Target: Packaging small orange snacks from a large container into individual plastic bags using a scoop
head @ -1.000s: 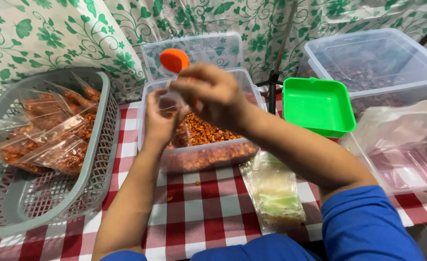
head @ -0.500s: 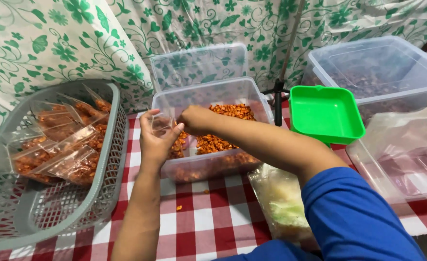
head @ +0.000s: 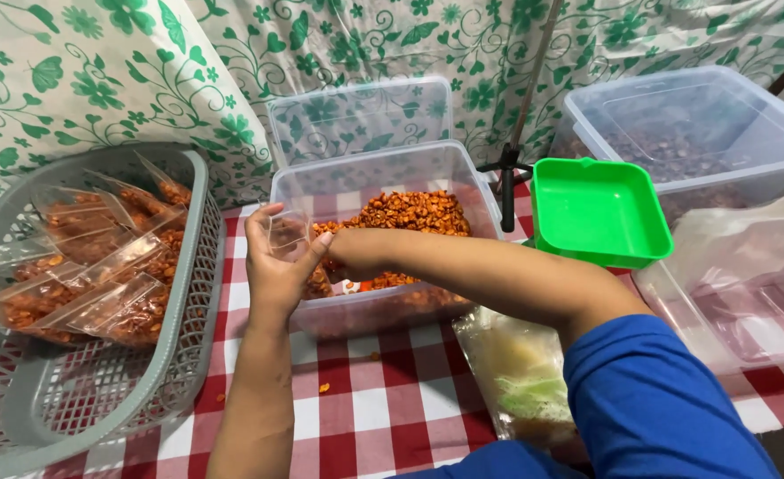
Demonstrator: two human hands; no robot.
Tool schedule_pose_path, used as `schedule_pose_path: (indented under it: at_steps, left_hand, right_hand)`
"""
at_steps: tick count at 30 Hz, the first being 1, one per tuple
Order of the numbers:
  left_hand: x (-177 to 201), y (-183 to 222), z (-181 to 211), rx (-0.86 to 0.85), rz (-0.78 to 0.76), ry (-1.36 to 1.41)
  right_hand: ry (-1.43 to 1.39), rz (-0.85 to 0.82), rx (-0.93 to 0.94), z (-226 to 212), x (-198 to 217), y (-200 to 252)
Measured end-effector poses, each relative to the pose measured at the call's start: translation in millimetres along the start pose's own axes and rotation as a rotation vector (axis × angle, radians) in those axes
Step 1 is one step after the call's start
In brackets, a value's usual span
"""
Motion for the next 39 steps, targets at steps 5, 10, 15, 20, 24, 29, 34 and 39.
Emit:
schedule_pose_path:
  at_steps: [5,10,15,20,24,29,34,39]
  left_hand:
    - [-1,-1,-8,-0.001,-0.008,-0.002]
    - [-1,-3,-12,-0.010,0.007,-0.006]
    - [-1,-4,-11,-0.025,-0.024,-0.025]
    - [-3,-6,-13,-0.040,-0.025,-0.033]
    - [-3,-6,-13,-0.045,-0.021,-0.030]
    - [-6,-9,-18,-0.003,-0.058,-0.032]
    - [-10,-3,9,0.112,-0.151,-0.028]
    - [-20,0,27,0.178,-0.254,-0.124]
  right_hand:
    - [-0.151,-0.025,-0.184,35,5,-1]
    - [-0.230,0.011,-0.339,38,29,8]
    - [-0.402,0.150,-0.379,64,51,15]
    - [-0.572,0.360,-0.388,73,90,26]
    - [-0.723,0.564,-0.369,84,124,37]
    - [-0.725,0.775,-0.341,97,167,55]
    - [-0.782,0.876,-0.528,35,208,100]
    - [-0.831,1.072,-0.404,28,241,129]
Point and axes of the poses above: each hand's wrist, its own y-axis away from the middle knuckle, its own x-axis out of the back of the hand, z = x × y, the point moved 9 cm from there along -y, towards the middle knuckle, and after that the axes turned 15 degrees about -y, right-handed, at the moved point
